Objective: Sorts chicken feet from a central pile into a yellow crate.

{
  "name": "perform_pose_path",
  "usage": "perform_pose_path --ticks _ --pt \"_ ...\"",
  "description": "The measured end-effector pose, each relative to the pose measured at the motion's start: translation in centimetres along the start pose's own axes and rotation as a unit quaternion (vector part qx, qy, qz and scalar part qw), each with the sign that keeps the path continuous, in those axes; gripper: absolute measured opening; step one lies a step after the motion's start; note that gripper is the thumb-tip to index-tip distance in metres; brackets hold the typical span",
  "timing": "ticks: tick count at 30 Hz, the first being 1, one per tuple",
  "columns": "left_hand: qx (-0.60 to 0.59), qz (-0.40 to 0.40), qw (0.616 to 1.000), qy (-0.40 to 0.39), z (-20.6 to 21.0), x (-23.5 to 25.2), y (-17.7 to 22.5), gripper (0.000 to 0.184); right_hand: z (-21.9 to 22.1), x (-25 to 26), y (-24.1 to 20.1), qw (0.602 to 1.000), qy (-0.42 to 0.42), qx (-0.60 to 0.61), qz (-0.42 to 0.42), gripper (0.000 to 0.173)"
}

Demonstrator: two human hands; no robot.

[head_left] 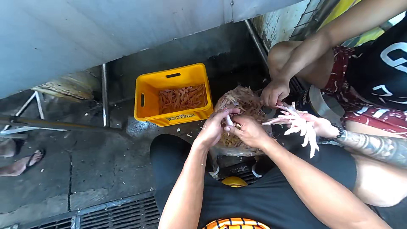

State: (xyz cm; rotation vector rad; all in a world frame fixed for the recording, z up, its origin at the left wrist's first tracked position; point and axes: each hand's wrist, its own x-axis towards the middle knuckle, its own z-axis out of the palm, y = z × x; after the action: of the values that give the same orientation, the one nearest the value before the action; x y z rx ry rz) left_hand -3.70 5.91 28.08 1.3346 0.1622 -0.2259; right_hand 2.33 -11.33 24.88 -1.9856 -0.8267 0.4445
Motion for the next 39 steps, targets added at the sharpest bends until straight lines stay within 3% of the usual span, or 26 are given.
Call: perform_pose_path --ticks 3,5,8,10,14,19,21,26,28,31,39 --pt "0.01 0.009 1.0 0.006 0.3 0.0 0.2 0.055 0.3 0.1 0.2 1.0 0.013 0.002 -0.01 0.038" --pt "0.101 0.001 0.992 0.069 0.3 0.1 0.5 0.047 0.0 0.2 0.2 1.0 -0.001 0.005 -0.009 0.038" --pt "0.293 -0.031 0.934 0.202 0.7 0.0 1.3 0.035 -0.2 -0.2 0.0 1.0 -0.015 -0.006 -0.016 0.04" --pt "0.312 -0.045 0.923 0.222 0.9 0.2 1.5 0.037 -0.2 -0.7 -0.7 1.0 -0.017 0.02 -0.009 0.042" --pt "0.152 -0.002 0.952 0.265 0.3 2.1 0.9 0.026 -1.2 -1.3 -2.3 0.976 -0.012 0.214 0.045 0.034" --pt "0.07 0.005 0.965 0.253 0.6 3.5 0.1 0.028 -1.8 -1.2 -1.7 0.973 -0.024 0.227 0.041 0.033" --pt "0.062 0.002 0.954 0.294 0.1 4.3 -0.2 0.029 -2.0 -1.5 -1.9 0.974 -0.017 0.224 0.034 0.034" --pt "-0.096 0.042 0.875 0.473 -8.7 4.7 1.0 0.008 -3.1 -2.5 -2.6 0.98 -0.025 0.196 0.018 0.036" --pt "-0.113 0.042 0.882 0.456 -8.4 3.1 2.5 0.011 -2.9 -2.2 -1.8 0.981 -0.036 0.177 0.068 0.033" --pt "-0.124 0.07 0.912 0.385 -5.8 2.5 3.3 0.015 -2.7 -0.5 -1.7 0.982 -0.028 0.172 0.076 0.027" --pt "-0.137 0.01 0.955 0.263 0.7 3.4 0.3 0.014 -0.7 -1.0 -1.1 0.954 0.01 0.291 0.072 0.032"
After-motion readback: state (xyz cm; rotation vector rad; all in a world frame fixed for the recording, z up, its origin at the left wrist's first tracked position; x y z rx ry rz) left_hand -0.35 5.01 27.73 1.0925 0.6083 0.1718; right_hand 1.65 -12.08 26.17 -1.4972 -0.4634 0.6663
